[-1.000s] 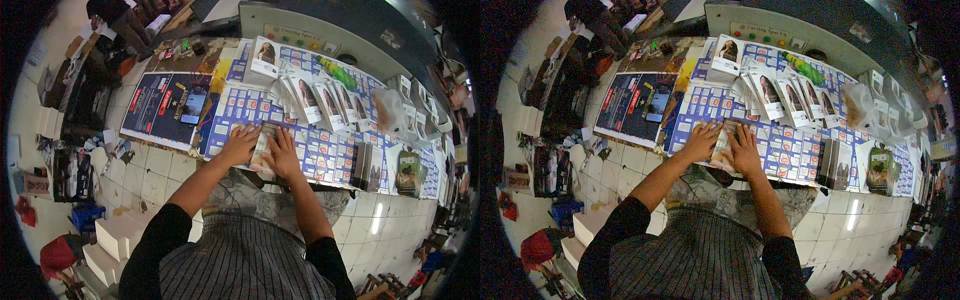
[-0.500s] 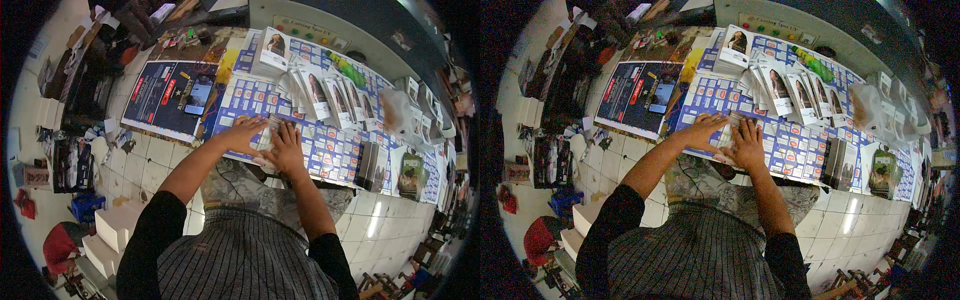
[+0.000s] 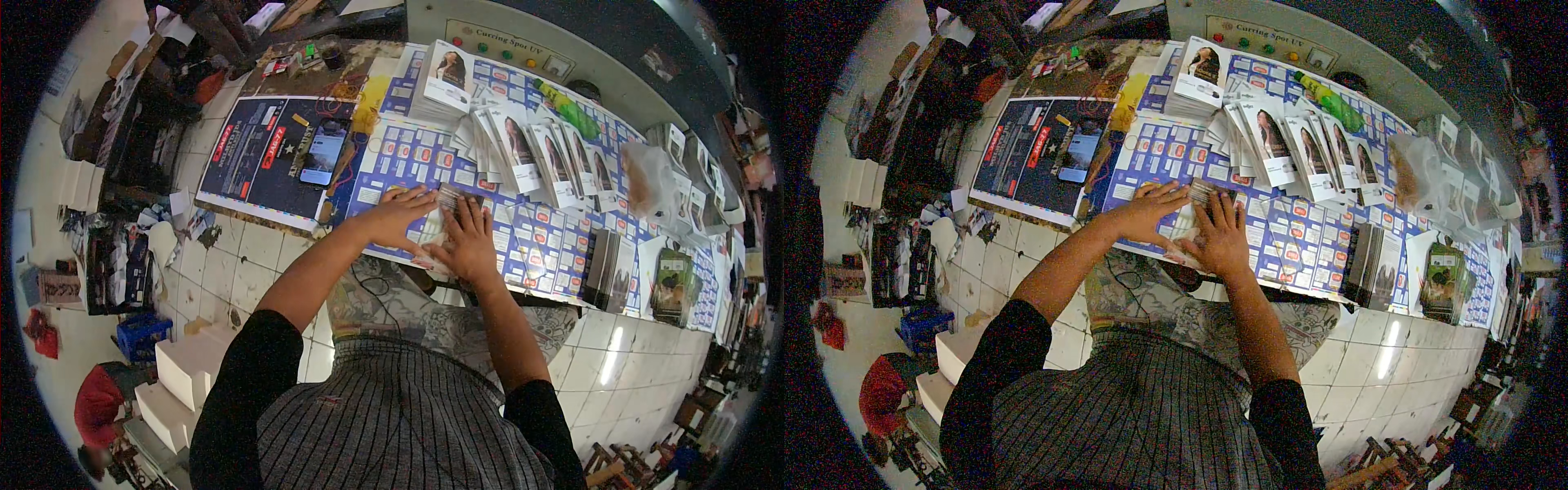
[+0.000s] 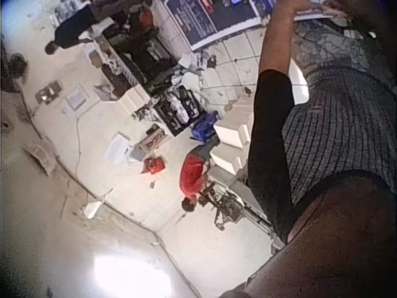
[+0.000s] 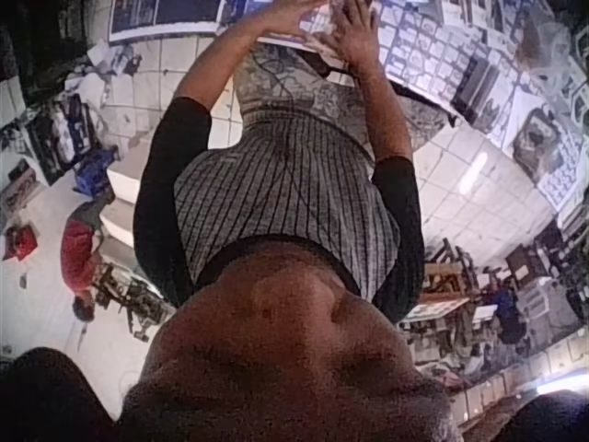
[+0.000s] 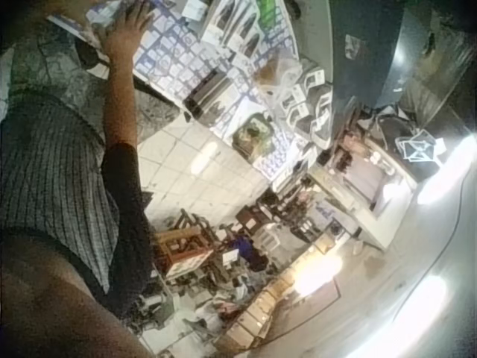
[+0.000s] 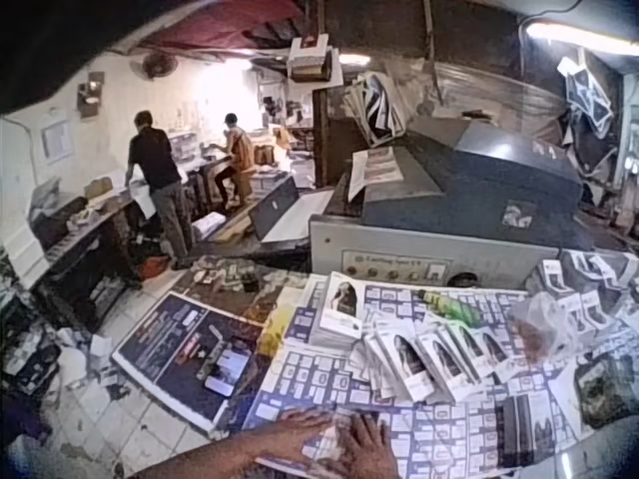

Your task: The person organizes and stacks printed cardboard packaging sheets by hand on a workshop table, aligning the sheets into a neat bundle.

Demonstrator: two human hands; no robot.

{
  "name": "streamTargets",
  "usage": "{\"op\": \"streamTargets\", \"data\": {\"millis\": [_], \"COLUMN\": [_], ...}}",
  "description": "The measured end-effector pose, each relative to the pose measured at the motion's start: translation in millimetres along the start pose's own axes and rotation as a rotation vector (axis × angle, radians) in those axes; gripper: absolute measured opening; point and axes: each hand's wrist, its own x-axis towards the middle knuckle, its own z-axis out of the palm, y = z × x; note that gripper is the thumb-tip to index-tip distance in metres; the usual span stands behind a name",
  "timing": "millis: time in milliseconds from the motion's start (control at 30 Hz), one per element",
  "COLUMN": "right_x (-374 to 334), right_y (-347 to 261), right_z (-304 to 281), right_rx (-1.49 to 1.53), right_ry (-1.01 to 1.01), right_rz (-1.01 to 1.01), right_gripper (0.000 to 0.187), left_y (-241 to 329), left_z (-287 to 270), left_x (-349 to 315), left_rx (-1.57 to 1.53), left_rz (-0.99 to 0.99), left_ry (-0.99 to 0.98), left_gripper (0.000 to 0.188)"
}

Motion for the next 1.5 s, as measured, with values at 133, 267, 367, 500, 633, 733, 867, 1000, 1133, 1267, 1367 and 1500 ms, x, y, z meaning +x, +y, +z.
{"op": "streamTargets", "data": {"millis": [133,267,367,500,633,733,867,1000,1133,1267,1367,1500], "right_x": [2.1,2.4,2.9,4.1,4.7,5.7,6.8,-2.8,-2.7,-3.1,-2.9,-2.7], "right_y": [-2.8,-2.9,-4.5,-5.8,-1.2,3.4,9.3,15.0,13.0,14.3,14.0,11.6], "right_z": [-2.4,-3.7,-7.3,-10.0,-5.5,-3.2,-1.2,-6.4,-9.0,-5.1,-4.7,-6.9], "right_rx": [0.004,0.002,-0.004,-0.015,0.034,0.045,0.061,0.071,0.049,-0.007,-0.016,-0.007], "right_ry": [-0.009,-0.020,-0.040,-0.052,-0.031,-0.032,-0.068,0.007,-0.012,0.008,0.010,-0.001], "right_rz": [0.006,0.018,0.023,0.026,0.022,0.010,0.021,0.045,0.049,0.039,0.039,0.042], "right_gripper": [0.085,0.085,0.084,0.083,0.083,0.083,0.080,0.078,0.078,0.077,0.077,0.077], "left_y": [-1.4,-0.2,2.1,3.5,1.4,1.1,2.5,-2.2,0.5,1.5,1.7,0.7], "left_z": [0.4,-1.2,-1.6,-2.9,-2.4,-1.6,-3.6,4.6,2.3,0.8,-0.8,1.2], "left_x": [-0.6,-0.7,-2.6,-2.7,-1.1,-0.8,-0.4,-2.8,-3.4,-3.0,-3.7,-5.9], "left_rx": [-0.014,0.011,0.011,0.070,0.063,0.027,0.040,0.048,0.028,0.021,0.042,0.032], "left_rz": [0.000,0.010,0.004,0.023,0.024,0.029,-0.007,-0.002,-0.006,0.017,0.023,0.019], "left_ry": [-0.020,-0.002,0.012,-0.011,-0.001,0.017,-0.047,-0.022,-0.022,-0.015,-0.021,-0.040], "left_gripper": [0.115,0.114,0.113,0.110,0.109,0.109,0.109,0.109,0.108,0.108,0.108,0.109]}}
